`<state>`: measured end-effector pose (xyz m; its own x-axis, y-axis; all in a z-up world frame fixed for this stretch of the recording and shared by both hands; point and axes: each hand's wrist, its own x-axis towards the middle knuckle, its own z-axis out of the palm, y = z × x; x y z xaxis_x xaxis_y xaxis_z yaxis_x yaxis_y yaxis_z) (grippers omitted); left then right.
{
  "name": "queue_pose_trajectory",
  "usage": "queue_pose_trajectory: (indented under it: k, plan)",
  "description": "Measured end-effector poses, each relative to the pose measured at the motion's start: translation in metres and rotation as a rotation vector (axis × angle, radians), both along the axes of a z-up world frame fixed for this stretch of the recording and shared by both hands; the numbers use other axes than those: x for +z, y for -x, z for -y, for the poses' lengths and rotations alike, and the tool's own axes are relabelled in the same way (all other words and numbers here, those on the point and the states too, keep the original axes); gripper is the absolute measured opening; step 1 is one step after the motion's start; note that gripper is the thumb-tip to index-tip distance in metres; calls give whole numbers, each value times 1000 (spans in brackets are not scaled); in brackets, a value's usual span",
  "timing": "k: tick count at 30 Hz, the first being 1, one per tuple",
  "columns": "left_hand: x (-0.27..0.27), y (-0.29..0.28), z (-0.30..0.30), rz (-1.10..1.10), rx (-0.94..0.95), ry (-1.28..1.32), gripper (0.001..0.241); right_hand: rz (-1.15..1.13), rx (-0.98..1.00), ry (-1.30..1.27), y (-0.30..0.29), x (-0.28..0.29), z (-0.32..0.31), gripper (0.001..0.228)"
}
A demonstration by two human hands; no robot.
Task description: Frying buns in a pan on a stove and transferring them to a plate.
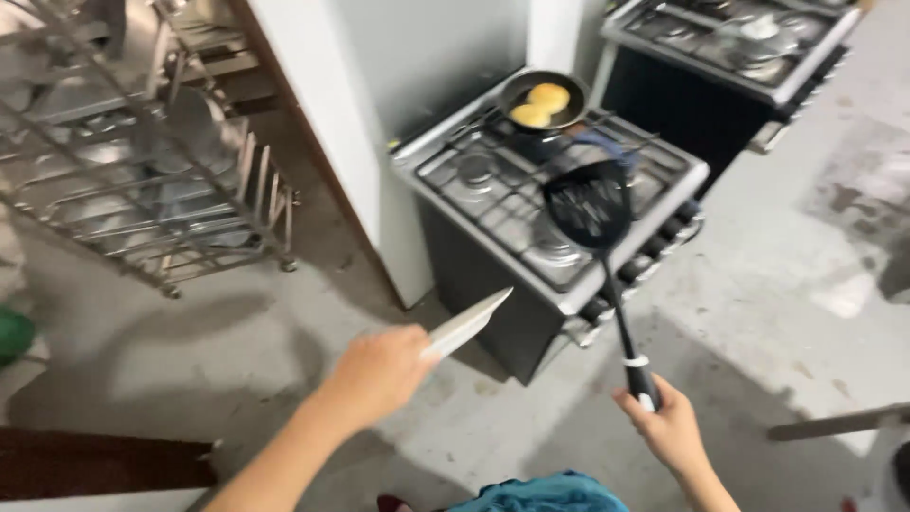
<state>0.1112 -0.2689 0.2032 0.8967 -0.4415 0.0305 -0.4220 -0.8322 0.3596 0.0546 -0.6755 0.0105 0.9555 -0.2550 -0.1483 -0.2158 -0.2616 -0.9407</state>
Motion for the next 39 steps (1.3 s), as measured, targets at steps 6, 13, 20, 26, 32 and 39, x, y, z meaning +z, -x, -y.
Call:
queue_pose_trajectory:
  k: [6, 13, 20, 26, 32, 39]
  plan:
    - [-18, -78, 114, 483, -330, -7, 12, -78, -172, -36, 16, 2, 122, 25]
    - [-75, -173, 176, 718, -451, -201, 49, -80, -273, -78, -6, -38, 177, 25]
    - [-126, -241, 202, 739, -468, -119, 50, -71, -254, -118, -88, -76, 233, 21]
    - [-146, -267, 202, 729, -483, -121, 50, -71, -166, -184, -172, -42, 239, 16]
    - [-177, -265, 223, 676, -470, -104, 52, -104, -158, -133, -232, -17, 225, 18]
    - [-202, -255, 243, 561, -292, -115, 63, -131, -61, -89, -300, 4, 233, 20]
